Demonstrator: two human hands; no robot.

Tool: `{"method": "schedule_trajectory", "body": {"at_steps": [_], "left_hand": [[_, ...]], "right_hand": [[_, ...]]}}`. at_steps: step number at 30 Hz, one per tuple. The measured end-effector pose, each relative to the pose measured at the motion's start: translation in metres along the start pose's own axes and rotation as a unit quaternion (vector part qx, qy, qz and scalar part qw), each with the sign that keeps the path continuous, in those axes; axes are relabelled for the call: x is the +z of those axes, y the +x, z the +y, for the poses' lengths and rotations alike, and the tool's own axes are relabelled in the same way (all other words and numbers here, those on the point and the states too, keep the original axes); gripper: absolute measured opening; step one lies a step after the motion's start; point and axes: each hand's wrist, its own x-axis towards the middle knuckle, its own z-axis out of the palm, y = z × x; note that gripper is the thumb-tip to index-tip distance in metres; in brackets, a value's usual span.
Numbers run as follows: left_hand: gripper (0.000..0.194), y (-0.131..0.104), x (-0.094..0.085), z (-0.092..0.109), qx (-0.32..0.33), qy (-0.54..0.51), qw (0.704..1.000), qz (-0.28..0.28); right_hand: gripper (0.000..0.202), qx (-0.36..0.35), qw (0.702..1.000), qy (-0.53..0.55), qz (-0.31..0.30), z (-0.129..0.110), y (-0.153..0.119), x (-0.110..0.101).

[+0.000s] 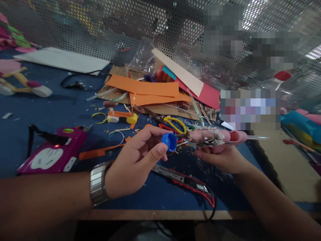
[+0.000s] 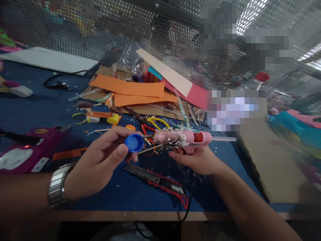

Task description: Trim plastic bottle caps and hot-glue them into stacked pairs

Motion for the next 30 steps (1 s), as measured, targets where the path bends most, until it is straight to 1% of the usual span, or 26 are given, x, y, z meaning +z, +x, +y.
{"method": "schedule_trajectory", "body": {"at_steps": [3, 6, 12, 15, 16, 21, 24, 26, 28, 30], "left_hand": [[0.029, -0.0002, -0.0004, -0.0001, 0.0, 0.001, 1.0, -0.006], [0.03, -0.0008, -0.0008, -0.0003, -0.003, 0.005, 1.0, -0.011], [0.032, -0.0005, -0.0017, -0.0008, -0.011, -0.001, 1.0, -0.02], [0.031, -0.0007, -0.0013, -0.0004, -0.015, 0.003, 1.0, -0.024], [0.031, -0.0009, -0.001, -0.0004, -0.015, 0.005, 1.0, -0.025], [0.033, -0.001, -0.0003, -0.0012, -0.023, 0.007, 0.999, -0.031], [0.034, 0.0003, -0.0011, -0.0014, -0.036, 0.006, 0.999, -0.035], [0.034, 0.0011, -0.0014, -0.0013, -0.039, 0.01, 0.999, -0.037], [0.032, 0.0014, -0.0015, -0.0009, -0.039, 0.014, 0.998, -0.039], [0.031, 0.0013, -0.0013, -0.0006, -0.039, 0.016, 0.998, -0.04]], "right_hand": [[0.036, 0.015, 1.0, -0.006, 0.012, -0.0004, -0.0006, 0.0006], [0.037, 0.006, 1.0, -0.013, 0.01, -0.0022, 0.0008, 0.0003], [0.03, 0.001, 1.0, -0.011, 0.014, -0.0039, 0.0021, 0.0002], [0.012, -0.013, 1.0, -0.022, 0.009, -0.0015, 0.0016, -0.0003], [0.01, -0.016, 1.0, -0.024, 0.006, -0.0007, 0.0013, -0.0006], [0.017, -0.006, 1.0, -0.022, 0.001, -0.001, 0.0005, -0.0011], [0.013, -0.014, 1.0, -0.018, -0.002, -0.0039, 0.0015, -0.0007], [0.016, -0.023, 1.0, -0.018, 0.005, -0.0052, 0.0019, -0.0004], [0.01, -0.024, 0.999, -0.017, 0.012, -0.0055, 0.0016, -0.0002], [0.014, -0.017, 1.0, -0.017, 0.01, -0.0052, 0.0005, -0.0002]]}}
